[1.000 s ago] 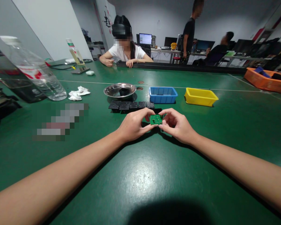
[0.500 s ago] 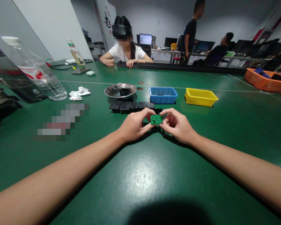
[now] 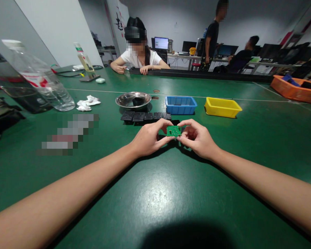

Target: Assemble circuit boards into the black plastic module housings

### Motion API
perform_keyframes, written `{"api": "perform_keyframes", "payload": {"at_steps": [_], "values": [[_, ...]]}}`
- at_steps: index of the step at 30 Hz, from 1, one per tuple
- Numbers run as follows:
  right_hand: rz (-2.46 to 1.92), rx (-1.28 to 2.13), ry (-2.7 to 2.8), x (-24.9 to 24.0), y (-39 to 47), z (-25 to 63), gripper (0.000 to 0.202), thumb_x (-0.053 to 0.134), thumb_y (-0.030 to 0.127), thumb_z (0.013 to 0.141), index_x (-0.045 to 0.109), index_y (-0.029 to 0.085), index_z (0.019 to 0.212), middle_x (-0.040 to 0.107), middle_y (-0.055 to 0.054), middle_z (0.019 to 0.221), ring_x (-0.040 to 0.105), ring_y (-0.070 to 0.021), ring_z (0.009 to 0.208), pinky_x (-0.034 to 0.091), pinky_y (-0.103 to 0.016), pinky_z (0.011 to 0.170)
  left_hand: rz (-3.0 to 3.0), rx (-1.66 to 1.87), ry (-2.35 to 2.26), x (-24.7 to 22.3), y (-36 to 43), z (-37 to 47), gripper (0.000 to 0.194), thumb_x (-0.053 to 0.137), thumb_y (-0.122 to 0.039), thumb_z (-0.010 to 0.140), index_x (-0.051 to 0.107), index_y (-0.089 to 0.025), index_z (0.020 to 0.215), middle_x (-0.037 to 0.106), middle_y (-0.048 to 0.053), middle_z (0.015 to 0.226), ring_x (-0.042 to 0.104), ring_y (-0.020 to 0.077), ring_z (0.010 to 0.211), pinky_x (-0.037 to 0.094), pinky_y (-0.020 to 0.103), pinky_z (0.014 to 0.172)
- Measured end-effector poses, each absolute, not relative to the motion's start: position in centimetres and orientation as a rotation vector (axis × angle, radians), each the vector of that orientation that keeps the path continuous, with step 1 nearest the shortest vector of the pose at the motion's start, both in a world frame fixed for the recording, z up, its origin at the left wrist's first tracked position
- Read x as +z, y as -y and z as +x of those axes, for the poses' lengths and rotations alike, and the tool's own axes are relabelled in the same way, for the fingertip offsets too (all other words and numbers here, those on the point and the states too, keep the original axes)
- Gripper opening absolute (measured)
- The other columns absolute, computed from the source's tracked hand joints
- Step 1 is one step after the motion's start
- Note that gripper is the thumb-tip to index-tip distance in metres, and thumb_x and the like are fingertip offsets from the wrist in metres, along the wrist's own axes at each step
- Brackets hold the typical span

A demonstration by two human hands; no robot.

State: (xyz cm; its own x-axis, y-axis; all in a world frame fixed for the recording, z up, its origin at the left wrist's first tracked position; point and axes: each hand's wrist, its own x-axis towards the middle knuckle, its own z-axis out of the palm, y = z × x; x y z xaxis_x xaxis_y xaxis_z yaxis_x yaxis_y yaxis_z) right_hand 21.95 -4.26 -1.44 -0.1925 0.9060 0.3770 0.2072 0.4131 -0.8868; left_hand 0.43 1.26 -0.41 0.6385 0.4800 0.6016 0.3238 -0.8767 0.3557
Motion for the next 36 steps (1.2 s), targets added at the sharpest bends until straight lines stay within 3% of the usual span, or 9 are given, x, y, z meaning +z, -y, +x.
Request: {"api": "perform_keyframes", "payload": {"at_steps": [15,24,36], "values": [[-0.991,0.87,1.678,-1.5,4.29,22.02,0.034,0.073,0.029,0.083,0.057,0.021,0.112,0.055,0.008,0.063,0.05,-0.0091,0.051,0.038,-0.023,0.05,2.659,1.079,-0.657,-0.22,-1.16,0.44,0.03,0.067,-0.037,0.092,0.062,-0.018,0.114,0.069,0.0,0.086,0.061,0.0093,0.06,0.049,0.021,0.06],[-0.986,0.851,1.678,-1.42,4.39,22.05,0.035,0.073,0.029,0.084,0.056,0.021,0.114,0.055,0.008,0.063,0.05,-0.0093,0.051,0.039,-0.024,0.051,2.613,1.031,-0.657,-0.25,-1.21,0.59,0.024,0.066,-0.03,0.09,0.062,-0.017,0.11,0.072,0.002,0.091,0.068,0.0127,0.075,0.051,0.021,0.064],[-0.981,0.857,1.684,-1.42,4.45,22.07,0.033,0.072,0.029,0.084,0.057,0.021,0.112,0.055,0.007,0.063,0.051,-0.0095,0.052,0.039,-0.024,0.052,2.639,1.013,-0.68,-0.19,-1.2,0.61,0.02,0.064,-0.026,0.089,0.062,-0.017,0.105,0.072,0.003,0.091,0.066,0.0134,0.076,0.052,0.023,0.069]]}}
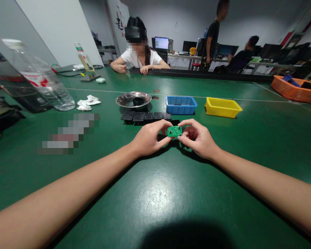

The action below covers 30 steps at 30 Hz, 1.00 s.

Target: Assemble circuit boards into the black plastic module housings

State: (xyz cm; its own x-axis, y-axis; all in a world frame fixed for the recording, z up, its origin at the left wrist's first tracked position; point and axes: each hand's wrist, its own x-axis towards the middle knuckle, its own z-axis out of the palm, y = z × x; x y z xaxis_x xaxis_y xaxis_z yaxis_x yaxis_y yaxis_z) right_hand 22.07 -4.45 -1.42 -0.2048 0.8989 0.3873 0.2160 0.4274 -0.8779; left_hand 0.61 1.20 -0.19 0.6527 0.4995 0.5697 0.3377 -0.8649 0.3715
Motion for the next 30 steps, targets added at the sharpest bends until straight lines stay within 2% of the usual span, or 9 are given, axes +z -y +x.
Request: {"api": "perform_keyframes", "payload": {"at_steps": [30], "values": [[-1.018,0.878,1.685,-1.31,4.33,22.07,0.037,0.075,0.031,0.083,0.057,0.023,0.113,0.054,0.008,0.063,0.05,-0.0099,0.052,0.038,-0.024,0.052,2.743,1.049,-0.613,-0.36,-1.55,0.42,0.009,0.062,-0.023,0.091,0.063,-0.016,0.096,0.067,0.003,0.084,0.062,0.0139,0.073,0.049,0.024,0.068]]}}
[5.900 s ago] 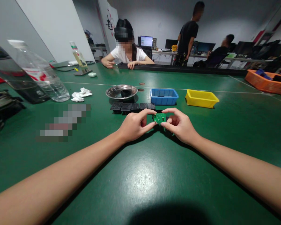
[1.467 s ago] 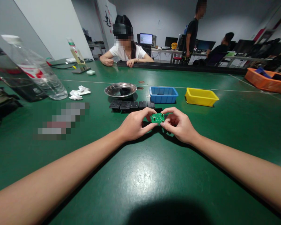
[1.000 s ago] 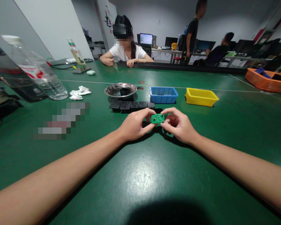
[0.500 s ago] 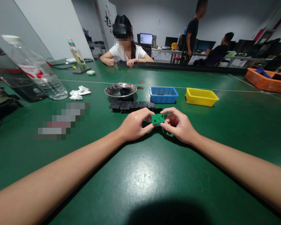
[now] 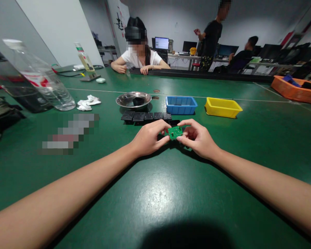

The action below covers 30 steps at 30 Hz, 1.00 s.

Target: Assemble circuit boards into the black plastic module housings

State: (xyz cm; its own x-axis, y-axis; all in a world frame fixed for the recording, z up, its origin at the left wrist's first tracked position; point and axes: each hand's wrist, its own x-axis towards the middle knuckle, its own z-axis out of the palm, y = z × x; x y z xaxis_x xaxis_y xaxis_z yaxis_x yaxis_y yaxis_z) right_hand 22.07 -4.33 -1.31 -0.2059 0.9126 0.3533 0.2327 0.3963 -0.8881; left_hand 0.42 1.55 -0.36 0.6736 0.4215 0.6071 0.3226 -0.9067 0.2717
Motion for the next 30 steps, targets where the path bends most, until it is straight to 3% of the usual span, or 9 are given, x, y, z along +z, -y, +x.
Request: {"api": "perform_keyframes", "payload": {"at_steps": [30], "values": [[-1.025,0.873,1.671,-1.51,4.26,22.16,0.037,0.076,0.033,0.083,0.058,0.022,0.113,0.053,0.008,0.063,0.05,-0.0096,0.052,0.039,-0.024,0.052,2.742,1.057,-0.62,-0.38,-1.54,0.46,0.006,0.062,-0.021,0.09,0.063,-0.015,0.094,0.066,0.002,0.08,0.059,0.0129,0.069,0.045,0.023,0.066]]}}
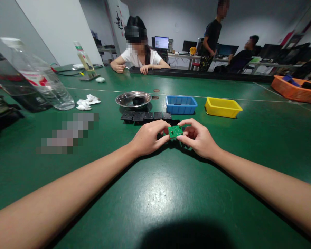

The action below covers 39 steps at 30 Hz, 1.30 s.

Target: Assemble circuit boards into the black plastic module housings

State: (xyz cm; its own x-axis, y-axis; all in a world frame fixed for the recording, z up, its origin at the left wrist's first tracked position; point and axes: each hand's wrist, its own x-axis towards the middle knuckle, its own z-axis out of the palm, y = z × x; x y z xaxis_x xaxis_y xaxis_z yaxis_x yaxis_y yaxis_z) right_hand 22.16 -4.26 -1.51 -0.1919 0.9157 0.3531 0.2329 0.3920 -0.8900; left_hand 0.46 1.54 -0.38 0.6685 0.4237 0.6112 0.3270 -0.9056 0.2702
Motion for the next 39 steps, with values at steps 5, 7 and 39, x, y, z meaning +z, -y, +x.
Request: {"api": "perform_keyframes", "payload": {"at_steps": [5,7,39], "values": [[-1.02,0.855,1.676,-1.45,4.27,22.16,0.036,0.077,0.033,0.082,0.059,0.022,0.111,0.054,0.008,0.063,0.05,-0.0103,0.053,0.038,-0.025,0.052,2.719,1.066,-0.618,-0.32,-1.46,0.48,0.01,0.064,-0.021,0.089,0.065,-0.015,0.097,0.066,0.002,0.081,0.059,0.0124,0.069,0.045,0.022,0.066],[-1.018,0.85,1.673,-1.37,4.28,22.1,0.036,0.078,0.033,0.081,0.059,0.022,0.11,0.054,0.008,0.062,0.049,-0.0103,0.053,0.038,-0.025,0.052,2.712,1.067,-0.614,-0.29,-1.46,0.51,0.012,0.063,-0.021,0.089,0.065,-0.014,0.099,0.066,0.002,0.082,0.058,0.0121,0.068,0.044,0.022,0.065],[-1.029,0.86,1.666,-1.41,4.26,22.1,0.036,0.077,0.035,0.082,0.058,0.022,0.11,0.053,0.008,0.063,0.049,-0.01,0.053,0.037,-0.024,0.053,2.739,1.185,-0.539,-0.31,-1.84,0.49,0.017,0.054,-0.022,0.099,0.067,-0.014,0.091,0.069,0.007,0.085,0.063,0.0145,0.075,0.049,0.024,0.069]]}}
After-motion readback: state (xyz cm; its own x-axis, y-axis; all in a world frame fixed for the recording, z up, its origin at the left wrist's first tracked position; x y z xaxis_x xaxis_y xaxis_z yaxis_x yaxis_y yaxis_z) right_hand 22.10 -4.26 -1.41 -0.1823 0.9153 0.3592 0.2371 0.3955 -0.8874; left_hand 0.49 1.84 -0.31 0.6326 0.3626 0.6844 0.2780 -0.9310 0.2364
